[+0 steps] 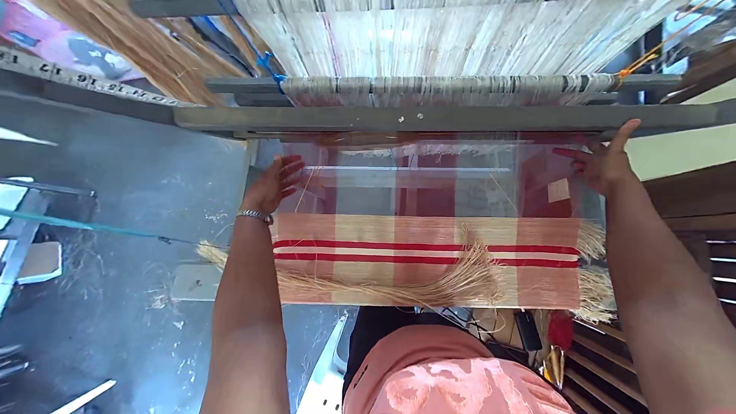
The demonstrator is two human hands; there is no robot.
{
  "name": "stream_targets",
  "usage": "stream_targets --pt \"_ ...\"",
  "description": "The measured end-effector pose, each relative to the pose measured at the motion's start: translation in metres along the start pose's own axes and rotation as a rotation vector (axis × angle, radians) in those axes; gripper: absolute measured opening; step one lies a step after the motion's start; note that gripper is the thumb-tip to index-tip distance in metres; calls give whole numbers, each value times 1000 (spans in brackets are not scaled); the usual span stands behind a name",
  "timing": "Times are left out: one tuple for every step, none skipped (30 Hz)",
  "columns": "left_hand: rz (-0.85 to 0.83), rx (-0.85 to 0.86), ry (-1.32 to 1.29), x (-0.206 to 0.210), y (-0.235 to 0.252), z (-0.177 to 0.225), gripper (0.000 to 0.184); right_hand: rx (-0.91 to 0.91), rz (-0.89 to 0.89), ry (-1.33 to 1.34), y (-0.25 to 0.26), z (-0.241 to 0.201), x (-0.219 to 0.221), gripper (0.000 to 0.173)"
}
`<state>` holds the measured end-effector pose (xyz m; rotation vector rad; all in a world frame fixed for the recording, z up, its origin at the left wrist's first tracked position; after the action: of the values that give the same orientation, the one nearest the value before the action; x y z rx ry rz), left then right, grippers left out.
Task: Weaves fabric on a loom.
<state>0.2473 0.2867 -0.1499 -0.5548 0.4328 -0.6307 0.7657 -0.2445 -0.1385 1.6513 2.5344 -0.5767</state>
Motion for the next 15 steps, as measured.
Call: stream_targets --pt "-15 -5 111 -2 -2 -1 70 -2 -20 21 -1 -1 3 102" --pt "9 7 160 -8 -7 -2 72 -4 -36 46 -3 -3 6 103" --pt "40 18 170 -15 -13 -5 70 -3 -48 68 -5 -4 8 104" --pt "62 24 163 -22 -17 -11 66 -5 -47 85 -5 -4 10 104" --pt "78 33 160 -29 -20 -20 61 -9 -37 95 -4 -3 10 105" --pt "99 43 167 -34 -22 -29 56 -11 -25 106 -3 -1 8 106" --pt "126 57 191 -37 -26 -36 53 -11 -8 117 -1 2 6 106" --pt "146 76 215 -36 -34 -40 51 -17 9 125 0 4 2 106" --pt "161 96 241 -34 -42 -42 50 -29 37 121 1 6 -3 103" --pt "169 112 275 -31 -50 -44 52 -38 57 127 0 8 -8 97" --pt "170 120 312 -30 -58 -46 54 -49 48 149 0 12 -13 90" --pt "165 130 347 -29 -64 -50 54 -68 25 177 -1 18 -18 79" --pt "152 161 382 -30 -66 -54 51 -93 11 200 0 25 -22 63" --pt "140 199 411 -32 -67 -58 45 -115 14 218 2 33 -25 46" --pt "139 230 433 -33 -68 -62 40 -118 35 227 3 38 -28 36"
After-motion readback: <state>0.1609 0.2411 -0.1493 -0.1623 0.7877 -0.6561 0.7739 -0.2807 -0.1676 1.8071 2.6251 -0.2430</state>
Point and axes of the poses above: each hand's wrist, its own y-axis towards the middle knuckle, its own x-axis out of the palm, z = x × y, the point moved 7 cm from there along y, towards the middle knuckle, and after that the axes turned 11 degrees about -x, right-handed, at the moved point
